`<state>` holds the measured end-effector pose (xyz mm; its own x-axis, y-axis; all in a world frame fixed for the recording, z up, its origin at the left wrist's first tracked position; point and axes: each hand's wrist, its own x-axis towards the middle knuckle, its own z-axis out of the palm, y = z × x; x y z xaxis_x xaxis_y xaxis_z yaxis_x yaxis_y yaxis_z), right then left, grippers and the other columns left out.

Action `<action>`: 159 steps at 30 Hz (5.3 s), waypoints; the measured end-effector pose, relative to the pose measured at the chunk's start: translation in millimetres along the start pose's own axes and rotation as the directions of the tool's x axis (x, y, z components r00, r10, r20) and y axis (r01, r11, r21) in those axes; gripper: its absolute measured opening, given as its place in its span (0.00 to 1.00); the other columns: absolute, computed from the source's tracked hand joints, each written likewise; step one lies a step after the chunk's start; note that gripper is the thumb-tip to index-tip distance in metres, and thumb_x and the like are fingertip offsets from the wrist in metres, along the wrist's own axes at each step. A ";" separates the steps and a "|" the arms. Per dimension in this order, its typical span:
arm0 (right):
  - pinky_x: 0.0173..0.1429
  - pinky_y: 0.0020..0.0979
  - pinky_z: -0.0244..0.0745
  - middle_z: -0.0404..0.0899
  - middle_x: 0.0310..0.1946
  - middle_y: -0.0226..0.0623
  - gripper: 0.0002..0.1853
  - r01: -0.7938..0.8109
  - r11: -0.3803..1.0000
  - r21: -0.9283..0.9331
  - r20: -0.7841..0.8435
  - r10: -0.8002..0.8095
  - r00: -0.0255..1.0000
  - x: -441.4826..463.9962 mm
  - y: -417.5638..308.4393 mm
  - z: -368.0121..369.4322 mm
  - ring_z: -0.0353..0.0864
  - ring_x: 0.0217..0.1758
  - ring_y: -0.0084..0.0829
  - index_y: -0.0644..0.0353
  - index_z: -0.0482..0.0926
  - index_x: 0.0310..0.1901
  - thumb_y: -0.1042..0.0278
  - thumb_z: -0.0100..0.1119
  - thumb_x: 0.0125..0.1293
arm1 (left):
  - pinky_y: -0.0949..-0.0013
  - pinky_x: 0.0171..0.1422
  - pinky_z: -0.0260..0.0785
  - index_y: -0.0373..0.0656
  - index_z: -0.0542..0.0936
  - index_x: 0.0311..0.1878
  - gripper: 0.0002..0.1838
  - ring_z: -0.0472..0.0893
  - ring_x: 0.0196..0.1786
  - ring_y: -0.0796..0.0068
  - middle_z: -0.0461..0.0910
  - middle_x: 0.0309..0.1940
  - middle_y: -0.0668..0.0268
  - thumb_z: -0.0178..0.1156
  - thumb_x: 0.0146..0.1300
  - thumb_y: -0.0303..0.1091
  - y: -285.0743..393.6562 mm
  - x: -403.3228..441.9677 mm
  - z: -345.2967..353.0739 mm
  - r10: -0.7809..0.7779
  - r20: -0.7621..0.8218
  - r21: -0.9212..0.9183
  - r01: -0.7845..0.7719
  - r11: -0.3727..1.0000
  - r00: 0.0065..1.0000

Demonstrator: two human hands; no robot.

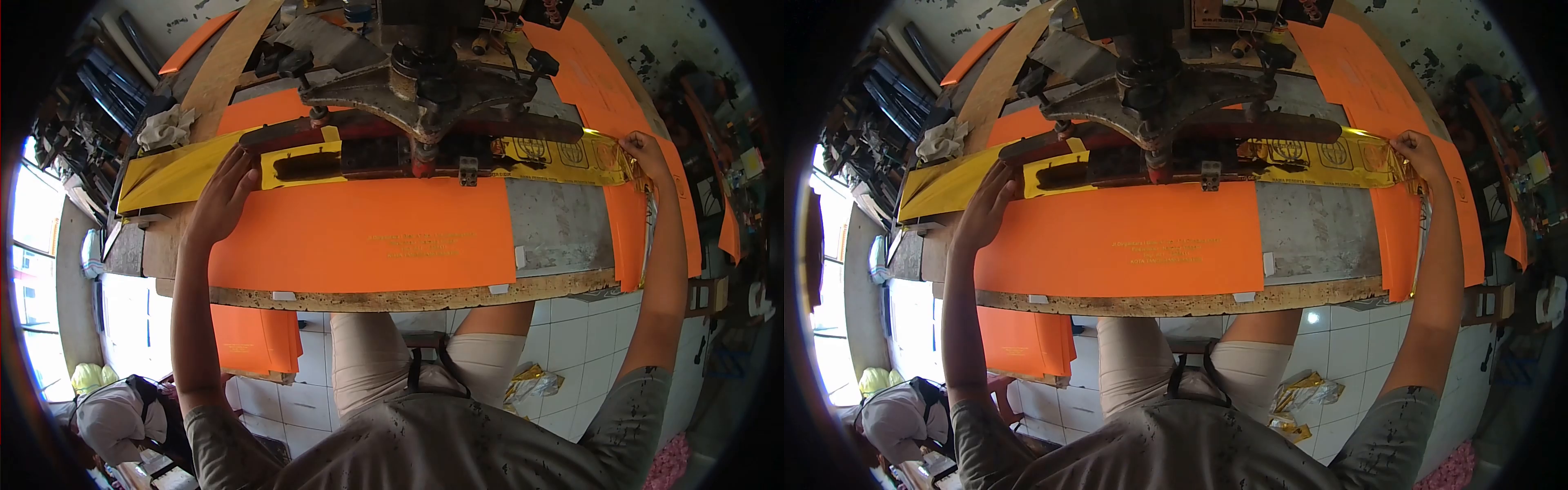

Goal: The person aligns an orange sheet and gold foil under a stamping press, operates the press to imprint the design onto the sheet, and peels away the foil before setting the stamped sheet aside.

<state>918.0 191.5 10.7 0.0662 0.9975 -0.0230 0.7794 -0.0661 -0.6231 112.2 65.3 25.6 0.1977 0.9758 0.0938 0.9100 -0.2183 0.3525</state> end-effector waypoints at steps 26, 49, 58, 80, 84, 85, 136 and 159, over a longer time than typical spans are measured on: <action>0.47 0.25 0.73 0.83 0.35 0.27 0.14 -0.050 0.998 0.023 0.041 0.049 0.998 -5.9 -3.8 -4.0 0.79 0.39 0.18 0.62 0.82 0.43 0.58 0.68 0.73 | 0.52 0.83 0.53 0.36 0.70 0.73 0.30 0.57 0.82 0.45 0.65 0.77 0.47 0.43 0.82 0.51 0.4 3.2 0.6 0.064 -0.027 -0.020 -0.065 0.998 0.998; 0.38 0.24 0.72 0.82 0.30 0.25 0.13 -0.018 0.999 0.036 0.026 0.017 1.000 1.4 11.6 -4.5 0.77 0.32 0.16 0.60 0.81 0.41 0.58 0.66 0.74 | 0.55 0.83 0.53 0.39 0.67 0.77 0.31 0.59 0.82 0.47 0.62 0.79 0.50 0.42 0.82 0.51 1.7 2.2 -0.5 0.037 0.007 -0.009 -0.036 0.999 0.999; 0.36 0.24 0.72 0.82 0.31 0.25 0.13 -0.054 0.998 -0.025 0.031 0.055 0.998 3.3 10.8 -6.5 0.77 0.32 0.16 0.59 0.81 0.42 0.56 0.65 0.75 | 0.55 0.83 0.53 0.37 0.67 0.77 0.31 0.59 0.82 0.47 0.61 0.80 0.49 0.43 0.82 0.50 3.3 1.3 -1.7 0.028 0.012 -0.004 -0.028 1.000 1.000; 0.73 0.49 0.64 0.80 0.59 0.43 0.20 0.199 0.870 -0.452 -0.521 -0.438 0.732 -184.6 -142.9 76.9 0.76 0.66 0.46 0.59 0.79 0.61 0.53 0.58 0.78 | 0.47 0.84 0.51 0.40 0.65 0.79 0.33 0.57 0.83 0.49 0.61 0.80 0.53 0.38 0.83 0.54 2.9 -154.1 30.9 -0.107 -0.491 -0.152 0.036 0.988 0.865; 0.76 0.48 0.60 0.79 0.61 0.41 0.18 0.315 0.867 -0.386 -0.469 -0.479 0.742 -245.3 -160.2 161.0 0.71 0.72 0.45 0.58 0.79 0.61 0.57 0.55 0.79 | 0.39 0.85 0.42 0.42 0.56 0.83 0.39 0.50 0.86 0.46 0.54 0.83 0.51 0.35 0.81 0.61 21.4 -191.6 97.1 -0.120 -0.658 0.007 0.166 0.986 0.744; 0.76 0.48 0.60 0.78 0.61 0.41 0.18 0.319 0.876 -0.362 -0.479 -0.469 0.742 -249.6 -154.8 169.0 0.70 0.72 0.44 0.58 0.79 0.61 0.57 0.55 0.79 | 0.38 0.85 0.41 0.42 0.55 0.83 0.40 0.48 0.86 0.45 0.53 0.83 0.51 0.35 0.81 0.62 24.2 -198.0 109.4 -0.129 -0.684 0.045 0.218 0.975 0.718; 0.80 0.45 0.57 0.76 0.68 0.43 0.21 0.422 0.845 -0.328 -0.154 -0.489 0.859 -208.5 -174.7 180.7 0.69 0.75 0.42 0.62 0.79 0.64 0.57 0.53 0.79 | 0.50 0.79 0.57 0.38 0.59 0.80 0.30 0.64 0.79 0.51 0.62 0.78 0.50 0.47 0.79 0.37 62.7 -262.7 163.3 -0.329 -0.619 -0.442 0.029 0.896 0.713; 0.62 0.42 0.75 0.82 0.59 0.42 0.22 0.617 0.786 0.051 0.058 -0.619 0.783 -450.0 -268.9 186.5 0.82 0.59 0.42 0.56 0.85 0.59 0.59 0.71 0.65 | 0.61 0.80 0.57 0.38 0.49 0.83 0.40 0.64 0.78 0.67 0.64 0.77 0.57 0.58 0.79 0.42 251.9 -198.0 164.8 0.248 0.055 -0.969 0.111 -0.219 0.967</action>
<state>562.4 -235.3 42.9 -0.4667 0.8238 0.3219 0.6210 0.5643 -0.5439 362.3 -180.3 -57.6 0.4372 0.8904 0.1269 -0.5302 0.1412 0.8361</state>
